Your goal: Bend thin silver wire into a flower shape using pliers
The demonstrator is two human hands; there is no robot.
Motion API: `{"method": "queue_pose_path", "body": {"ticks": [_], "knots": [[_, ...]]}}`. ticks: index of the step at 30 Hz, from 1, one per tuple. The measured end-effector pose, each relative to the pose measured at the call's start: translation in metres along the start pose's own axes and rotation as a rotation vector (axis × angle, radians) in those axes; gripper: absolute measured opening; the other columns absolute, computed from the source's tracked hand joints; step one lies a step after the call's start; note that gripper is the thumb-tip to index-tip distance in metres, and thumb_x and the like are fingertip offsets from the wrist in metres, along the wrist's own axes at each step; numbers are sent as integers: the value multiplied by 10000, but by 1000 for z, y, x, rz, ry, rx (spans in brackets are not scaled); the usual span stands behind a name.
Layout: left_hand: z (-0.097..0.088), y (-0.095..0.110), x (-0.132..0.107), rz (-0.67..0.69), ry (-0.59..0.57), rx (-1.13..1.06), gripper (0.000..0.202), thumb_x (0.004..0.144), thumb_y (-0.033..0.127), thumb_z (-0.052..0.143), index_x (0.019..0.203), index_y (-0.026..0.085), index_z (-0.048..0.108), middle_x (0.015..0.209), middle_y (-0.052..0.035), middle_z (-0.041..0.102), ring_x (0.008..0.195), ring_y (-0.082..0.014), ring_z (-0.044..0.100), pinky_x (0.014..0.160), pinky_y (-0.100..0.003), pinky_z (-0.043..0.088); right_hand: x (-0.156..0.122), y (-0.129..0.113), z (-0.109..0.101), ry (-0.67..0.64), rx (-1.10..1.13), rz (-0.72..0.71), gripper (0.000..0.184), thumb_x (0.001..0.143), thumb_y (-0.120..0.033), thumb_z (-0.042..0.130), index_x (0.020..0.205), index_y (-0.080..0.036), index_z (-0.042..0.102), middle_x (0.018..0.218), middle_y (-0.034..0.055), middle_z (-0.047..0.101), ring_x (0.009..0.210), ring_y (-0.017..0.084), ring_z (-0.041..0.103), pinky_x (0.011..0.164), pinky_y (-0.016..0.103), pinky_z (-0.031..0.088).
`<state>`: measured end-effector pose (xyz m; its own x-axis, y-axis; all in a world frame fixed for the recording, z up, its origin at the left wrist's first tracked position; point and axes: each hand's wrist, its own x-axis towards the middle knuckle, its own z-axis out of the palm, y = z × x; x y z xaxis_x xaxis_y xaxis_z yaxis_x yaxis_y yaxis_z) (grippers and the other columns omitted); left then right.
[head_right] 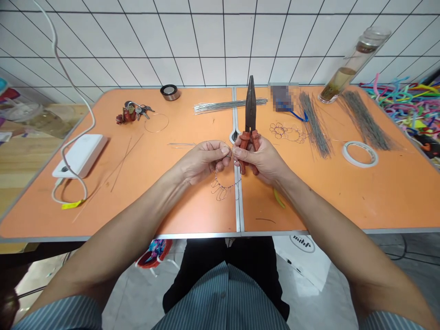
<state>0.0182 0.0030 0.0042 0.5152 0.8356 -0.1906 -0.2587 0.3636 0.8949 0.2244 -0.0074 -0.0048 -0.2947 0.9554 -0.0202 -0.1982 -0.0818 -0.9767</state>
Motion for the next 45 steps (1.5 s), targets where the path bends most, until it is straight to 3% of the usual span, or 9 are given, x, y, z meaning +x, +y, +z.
{"method": "queue_pose_path", "body": {"ticks": [9, 14, 20, 26, 32, 39, 45], "knots": [[2, -3, 2, -9, 13, -32, 298, 955, 253, 838, 740, 140, 665, 661, -15, 694, 511, -47, 540, 528, -164, 408, 7, 8, 1, -47, 139, -47, 572, 658, -392, 1105, 972, -250, 648, 928, -29, 655, 678, 124, 663, 473, 251, 494], [3, -3, 1, 13, 11, -26, 293, 968, 218, 809, 723, 137, 671, 643, -15, 689, 501, -48, 541, 520, -168, 405, 6, 7, 3, -53, 108, -33, 567, 668, -444, 1093, 976, -242, 663, 889, -32, 629, 665, 129, 644, 444, 248, 484], [3, -2, 0, 8, 14, 1, 344, 902, 287, 900, 699, 144, 661, 634, -4, 677, 507, -48, 541, 521, -174, 403, 4, 5, 6, -93, 108, -37, 490, 730, -444, 1061, 951, -245, 673, 817, -36, 625, 629, 136, 629, 474, 266, 541], [4, -1, -1, 8, 3, -7, 331, 883, 294, 917, 709, 142, 680, 633, -9, 682, 504, -53, 549, 521, -181, 411, 4, 6, 6, -78, 118, -16, 524, 699, -441, 1075, 948, -247, 656, 825, -39, 621, 637, 139, 633, 458, 264, 515], [6, 2, -3, 30, 40, 27, 291, 957, 233, 814, 712, 136, 691, 678, -24, 705, 511, -49, 552, 525, -177, 413, 3, -2, 5, -55, 67, -17, 504, 743, -500, 1043, 935, -246, 652, 831, -9, 656, 680, 151, 628, 526, 272, 553], [3, 6, -5, 42, 113, 105, 274, 988, 164, 744, 722, 143, 682, 685, -18, 707, 513, -48, 559, 524, -169, 409, 0, -10, 6, -29, -74, -22, 482, 790, -537, 1001, 878, -253, 622, 778, -13, 652, 525, 118, 539, 371, 262, 424], [4, 4, -5, 54, 85, 143, 279, 1004, 164, 732, 728, 138, 697, 700, -30, 725, 539, -55, 582, 553, -178, 440, -3, -17, 12, 67, -122, 7, 583, 672, -488, 1066, 889, -265, 572, 755, -26, 643, 565, 136, 567, 392, 269, 471]]}}
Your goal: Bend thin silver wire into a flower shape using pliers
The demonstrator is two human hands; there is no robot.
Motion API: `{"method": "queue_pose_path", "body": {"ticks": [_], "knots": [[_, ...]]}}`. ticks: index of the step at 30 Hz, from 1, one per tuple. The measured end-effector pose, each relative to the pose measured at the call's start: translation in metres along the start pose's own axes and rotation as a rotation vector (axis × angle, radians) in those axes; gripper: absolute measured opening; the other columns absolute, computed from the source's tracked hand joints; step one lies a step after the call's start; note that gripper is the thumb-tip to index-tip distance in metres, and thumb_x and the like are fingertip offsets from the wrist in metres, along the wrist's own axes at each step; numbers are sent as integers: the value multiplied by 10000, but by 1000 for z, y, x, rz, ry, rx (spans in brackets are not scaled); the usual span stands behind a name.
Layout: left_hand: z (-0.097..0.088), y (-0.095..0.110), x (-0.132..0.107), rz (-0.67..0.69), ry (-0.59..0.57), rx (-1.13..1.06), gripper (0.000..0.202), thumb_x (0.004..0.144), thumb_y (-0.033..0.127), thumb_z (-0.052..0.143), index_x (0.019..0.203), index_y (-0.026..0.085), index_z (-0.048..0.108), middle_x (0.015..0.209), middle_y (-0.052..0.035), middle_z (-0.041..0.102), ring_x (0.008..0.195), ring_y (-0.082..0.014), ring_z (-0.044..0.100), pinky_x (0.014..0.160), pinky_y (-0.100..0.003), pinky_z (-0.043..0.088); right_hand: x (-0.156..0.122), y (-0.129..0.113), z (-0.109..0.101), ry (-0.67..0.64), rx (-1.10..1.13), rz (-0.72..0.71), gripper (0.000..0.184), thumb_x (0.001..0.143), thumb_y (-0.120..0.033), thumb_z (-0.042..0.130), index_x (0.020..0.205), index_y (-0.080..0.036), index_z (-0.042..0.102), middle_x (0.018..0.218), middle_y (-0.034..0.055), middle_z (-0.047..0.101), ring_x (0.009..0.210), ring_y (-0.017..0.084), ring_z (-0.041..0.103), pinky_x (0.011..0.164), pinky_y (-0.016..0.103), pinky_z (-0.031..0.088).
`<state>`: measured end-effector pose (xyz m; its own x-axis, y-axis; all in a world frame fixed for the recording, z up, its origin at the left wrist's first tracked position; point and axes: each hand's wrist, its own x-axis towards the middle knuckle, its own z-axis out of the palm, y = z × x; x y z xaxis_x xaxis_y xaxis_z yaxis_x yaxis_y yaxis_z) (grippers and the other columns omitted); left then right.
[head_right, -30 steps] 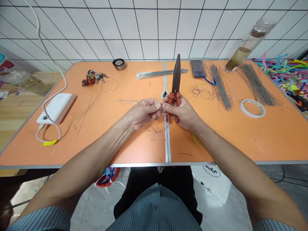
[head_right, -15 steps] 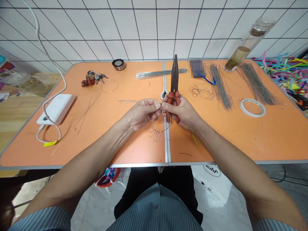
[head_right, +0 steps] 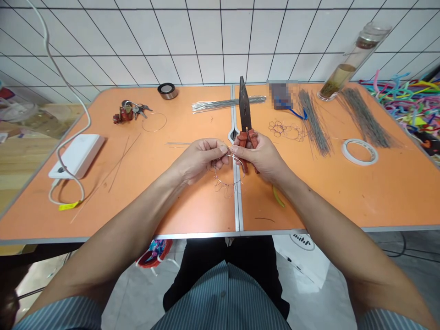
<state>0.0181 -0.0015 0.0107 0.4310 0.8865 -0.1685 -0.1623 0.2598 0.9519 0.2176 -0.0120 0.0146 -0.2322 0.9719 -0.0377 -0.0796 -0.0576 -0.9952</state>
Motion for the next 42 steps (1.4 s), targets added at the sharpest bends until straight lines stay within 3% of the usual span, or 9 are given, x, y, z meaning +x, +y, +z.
{"method": "queue_pose_path", "body": {"ticks": [8, 15, 25, 31, 38, 42], "knots": [[-10, -10, 4, -39, -59, -74, 168, 895, 263, 871, 919, 138, 761, 949, -122, 847, 721, -120, 744, 750, -257, 606, 2, 3, -2, 51, -24, -54, 498, 704, -434, 1035, 875, -270, 597, 797, 1, 651, 614, 158, 585, 390, 290, 461], [-6, -10, 4, -3, 15, -35, 291, 706, 230, 971, 853, 142, 736, 880, -93, 837, 670, -116, 723, 631, -225, 540, 2, 5, -4, 51, -38, -74, 473, 752, -400, 1009, 893, -275, 575, 816, 2, 643, 617, 159, 589, 397, 292, 466], [1, -10, 2, 112, 84, 28, 227, 721, 219, 944, 809, 143, 748, 736, -36, 778, 599, -98, 667, 594, -229, 521, 3, 8, -6, 54, -61, -74, 471, 787, -450, 998, 923, -276, 582, 762, -13, 620, 582, 151, 550, 390, 297, 430], [4, -9, 0, 135, 87, 35, 241, 730, 226, 958, 827, 145, 753, 785, -71, 822, 602, -103, 682, 603, -228, 539, 3, 8, -6, 66, -43, -76, 471, 760, -424, 1013, 934, -276, 601, 818, 4, 660, 580, 159, 579, 369, 304, 442], [-1, -8, 2, 123, 151, 11, 208, 779, 215, 922, 857, 149, 742, 824, -75, 837, 653, -120, 734, 650, -234, 584, 1, 7, -7, 54, -54, -66, 494, 811, -544, 984, 946, -274, 593, 735, 4, 654, 617, 177, 605, 400, 282, 449], [-5, -10, 4, 146, 153, -1, 160, 802, 200, 888, 857, 147, 747, 822, -81, 836, 667, -128, 745, 647, -236, 588, 0, 4, -8, 3, -99, -68, 461, 836, -551, 967, 902, -249, 626, 689, -5, 633, 553, 146, 551, 386, 273, 414]]}}
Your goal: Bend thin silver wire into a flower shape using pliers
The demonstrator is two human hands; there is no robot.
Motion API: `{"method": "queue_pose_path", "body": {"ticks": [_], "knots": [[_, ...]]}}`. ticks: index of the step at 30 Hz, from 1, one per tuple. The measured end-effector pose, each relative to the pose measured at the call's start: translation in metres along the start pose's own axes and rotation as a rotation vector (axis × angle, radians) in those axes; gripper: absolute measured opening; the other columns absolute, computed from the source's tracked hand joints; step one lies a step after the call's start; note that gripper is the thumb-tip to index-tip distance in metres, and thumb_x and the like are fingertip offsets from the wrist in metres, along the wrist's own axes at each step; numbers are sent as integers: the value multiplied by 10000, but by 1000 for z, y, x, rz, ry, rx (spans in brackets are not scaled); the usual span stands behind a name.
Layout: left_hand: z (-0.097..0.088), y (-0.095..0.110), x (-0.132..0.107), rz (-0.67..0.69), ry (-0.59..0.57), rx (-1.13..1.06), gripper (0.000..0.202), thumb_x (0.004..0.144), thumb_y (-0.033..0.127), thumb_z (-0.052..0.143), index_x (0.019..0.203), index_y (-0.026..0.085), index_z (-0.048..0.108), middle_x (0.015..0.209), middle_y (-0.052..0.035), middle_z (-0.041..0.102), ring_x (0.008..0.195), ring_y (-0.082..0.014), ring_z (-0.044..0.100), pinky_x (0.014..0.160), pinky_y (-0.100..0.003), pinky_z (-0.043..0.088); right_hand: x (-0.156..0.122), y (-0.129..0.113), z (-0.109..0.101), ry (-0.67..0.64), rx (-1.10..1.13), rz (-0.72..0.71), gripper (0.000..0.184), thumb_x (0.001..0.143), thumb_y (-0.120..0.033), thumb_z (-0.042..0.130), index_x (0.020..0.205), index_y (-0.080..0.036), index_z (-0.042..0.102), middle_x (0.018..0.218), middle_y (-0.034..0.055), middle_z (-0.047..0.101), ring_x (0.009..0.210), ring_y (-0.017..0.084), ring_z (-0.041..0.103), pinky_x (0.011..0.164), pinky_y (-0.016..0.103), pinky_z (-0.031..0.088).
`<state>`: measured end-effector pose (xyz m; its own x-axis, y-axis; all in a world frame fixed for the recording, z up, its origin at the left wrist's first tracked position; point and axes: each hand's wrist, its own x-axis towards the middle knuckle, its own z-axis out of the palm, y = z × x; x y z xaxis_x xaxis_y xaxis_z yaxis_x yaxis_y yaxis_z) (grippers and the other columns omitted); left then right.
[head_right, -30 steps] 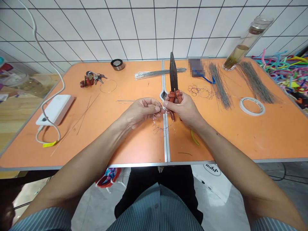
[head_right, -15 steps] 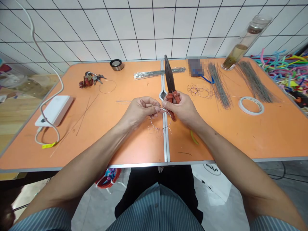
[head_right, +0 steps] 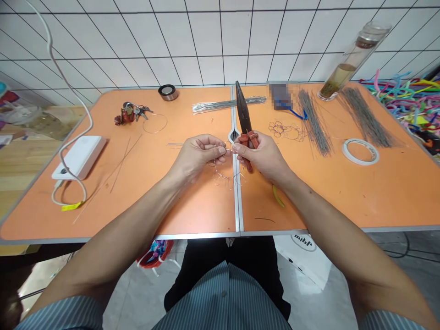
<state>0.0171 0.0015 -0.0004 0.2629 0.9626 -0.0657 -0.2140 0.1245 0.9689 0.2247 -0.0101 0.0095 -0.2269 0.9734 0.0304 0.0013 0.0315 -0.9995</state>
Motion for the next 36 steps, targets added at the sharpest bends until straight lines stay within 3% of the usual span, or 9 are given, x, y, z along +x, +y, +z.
{"method": "queue_pose_path", "body": {"ticks": [10, 19, 25, 36], "knots": [[3, 3, -3, 23, 48, 15, 203, 805, 198, 912, 837, 158, 715, 778, -41, 800, 643, -109, 722, 624, -212, 559, -1, 4, -2, 16, -36, 45, 432, 789, -421, 1023, 973, -222, 687, 784, 11, 645, 597, 139, 587, 388, 255, 438], [-6, 6, 1, -90, -102, -17, 383, 815, 438, 980, 1008, 151, 817, 1036, -96, 827, 832, -163, 794, 777, -284, 656, -3, -1, 0, 38, -56, 37, 416, 798, -431, 1018, 966, -215, 705, 743, 4, 629, 574, 141, 568, 362, 263, 436], [-9, -2, 3, -86, -141, 2, 376, 771, 436, 1007, 952, 145, 850, 901, -82, 814, 839, -162, 780, 791, -272, 631, -1, 5, -1, 18, -31, 50, 495, 730, -458, 1060, 956, -212, 694, 735, -8, 627, 545, 128, 559, 328, 252, 432], [-10, -7, 5, -108, -117, -52, 339, 750, 372, 1012, 921, 140, 833, 856, -74, 821, 804, -177, 794, 774, -291, 630, -1, 3, 0, 24, -32, 90, 568, 665, -482, 1087, 951, -212, 677, 742, -17, 618, 561, 131, 573, 339, 262, 461]]}}
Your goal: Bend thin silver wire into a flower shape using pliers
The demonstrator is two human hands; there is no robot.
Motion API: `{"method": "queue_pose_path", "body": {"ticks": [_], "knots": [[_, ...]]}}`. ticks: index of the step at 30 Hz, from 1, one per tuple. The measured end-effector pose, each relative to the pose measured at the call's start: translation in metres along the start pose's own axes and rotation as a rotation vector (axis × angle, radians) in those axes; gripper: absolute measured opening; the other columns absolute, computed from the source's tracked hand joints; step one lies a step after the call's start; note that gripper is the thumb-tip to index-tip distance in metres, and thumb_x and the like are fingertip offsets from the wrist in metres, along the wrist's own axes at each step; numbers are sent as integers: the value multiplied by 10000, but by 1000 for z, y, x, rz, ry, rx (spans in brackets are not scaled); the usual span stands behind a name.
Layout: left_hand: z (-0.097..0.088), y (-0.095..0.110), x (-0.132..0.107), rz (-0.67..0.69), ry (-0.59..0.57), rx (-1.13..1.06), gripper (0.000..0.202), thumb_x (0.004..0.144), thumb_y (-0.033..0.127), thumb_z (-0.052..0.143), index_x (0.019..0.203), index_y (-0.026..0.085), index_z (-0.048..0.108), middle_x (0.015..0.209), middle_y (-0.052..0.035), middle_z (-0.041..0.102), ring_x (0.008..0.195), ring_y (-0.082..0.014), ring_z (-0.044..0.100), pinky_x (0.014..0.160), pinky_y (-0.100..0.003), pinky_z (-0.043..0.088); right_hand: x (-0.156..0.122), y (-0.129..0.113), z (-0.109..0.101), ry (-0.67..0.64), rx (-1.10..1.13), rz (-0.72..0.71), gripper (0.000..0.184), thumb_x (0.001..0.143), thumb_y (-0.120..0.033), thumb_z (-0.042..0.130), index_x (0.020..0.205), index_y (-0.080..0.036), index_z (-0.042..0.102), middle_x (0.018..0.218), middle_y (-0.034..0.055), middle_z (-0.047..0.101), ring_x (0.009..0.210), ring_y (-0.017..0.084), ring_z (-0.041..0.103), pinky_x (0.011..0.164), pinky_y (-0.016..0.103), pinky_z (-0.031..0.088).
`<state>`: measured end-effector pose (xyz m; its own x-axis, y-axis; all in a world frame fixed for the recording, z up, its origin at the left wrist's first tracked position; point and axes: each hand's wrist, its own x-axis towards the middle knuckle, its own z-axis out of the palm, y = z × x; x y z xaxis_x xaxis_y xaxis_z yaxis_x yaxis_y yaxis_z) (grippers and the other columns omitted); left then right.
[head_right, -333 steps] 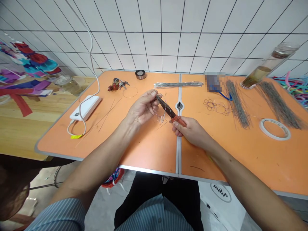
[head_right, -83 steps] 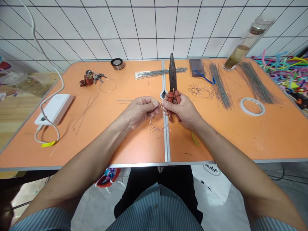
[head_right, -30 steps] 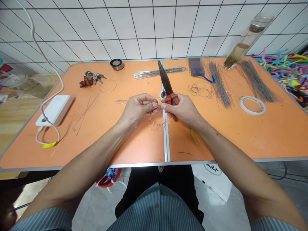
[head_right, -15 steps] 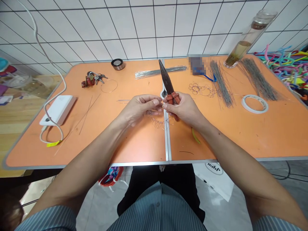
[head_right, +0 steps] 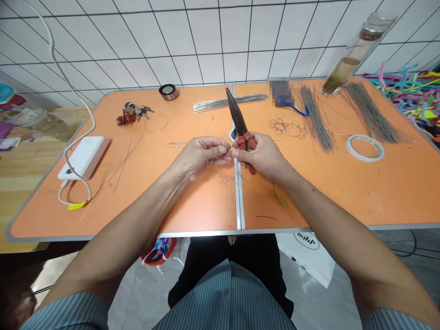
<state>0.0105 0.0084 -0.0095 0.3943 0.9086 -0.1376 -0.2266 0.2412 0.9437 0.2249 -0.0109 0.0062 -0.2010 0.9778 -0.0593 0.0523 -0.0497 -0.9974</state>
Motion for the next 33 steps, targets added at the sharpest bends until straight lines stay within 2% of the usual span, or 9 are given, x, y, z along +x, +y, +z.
{"method": "queue_pose_path", "body": {"ticks": [6, 11, 14, 16, 19, 22, 25, 33], "knots": [[2, 3, -1, -24, -1, -43, 266, 809, 297, 983, 938, 126, 826, 860, -81, 826, 796, -170, 802, 768, -272, 628, 0, -1, 0, 12, 9, -4, 528, 672, -428, 1079, 950, -216, 682, 753, -11, 639, 580, 142, 599, 344, 253, 464], [2, 9, -1, -74, 3, -110, 403, 918, 468, 909, 1138, 153, 790, 994, -126, 851, 877, -208, 826, 833, -316, 639, 0, -4, -3, 36, 39, -3, 502, 691, -409, 1061, 934, -228, 661, 725, -14, 647, 577, 148, 602, 367, 253, 485], [0, 9, 1, -106, -17, -156, 457, 954, 560, 851, 1147, 155, 764, 1059, -155, 851, 937, -237, 833, 885, -354, 646, 1, -5, -4, 71, 91, 5, 540, 654, -419, 1073, 937, -237, 651, 757, -4, 673, 597, 159, 622, 364, 258, 493], [-1, 8, 2, -113, -43, -184, 446, 969, 558, 835, 1131, 149, 762, 1101, -170, 851, 983, -248, 834, 926, -370, 648, 3, -5, -5, 89, 127, 8, 552, 629, -432, 1079, 929, -238, 659, 745, -7, 663, 590, 164, 621, 348, 264, 482], [-1, 6, 3, -104, -74, -225, 382, 984, 485, 836, 1131, 139, 769, 1136, -178, 853, 1031, -254, 837, 976, -386, 648, 5, -3, -6, 123, 179, 17, 574, 581, -426, 1093, 934, -239, 680, 720, -25, 629, 580, 163, 612, 348, 268, 487], [0, 3, 2, -88, -91, -233, 267, 968, 304, 856, 1161, 137, 777, 1166, -164, 857, 1040, -244, 841, 989, -381, 648, 8, -1, -8, 160, 217, 17, 581, 545, -384, 1100, 934, -233, 696, 771, -22, 645, 626, 153, 635, 406, 255, 528], [1, 2, 1, -70, -63, -224, 212, 943, 156, 832, 1147, 131, 780, 1158, -145, 863, 1007, -224, 848, 972, -362, 653, 8, -1, -9, 167, 220, 1, 551, 568, -364, 1087, 931, -235, 693, 786, -20, 651, 644, 151, 643, 426, 245, 533], [5, 3, 1, -58, -2, -198, 178, 923, 119, 829, 1092, 115, 774, 1114, -147, 865, 954, -221, 853, 899, -336, 663, 7, 2, -7, 145, 219, 9, 560, 577, -387, 1093, 937, -228, 694, 752, -20, 651, 636, 161, 641, 393, 250, 522]]}}
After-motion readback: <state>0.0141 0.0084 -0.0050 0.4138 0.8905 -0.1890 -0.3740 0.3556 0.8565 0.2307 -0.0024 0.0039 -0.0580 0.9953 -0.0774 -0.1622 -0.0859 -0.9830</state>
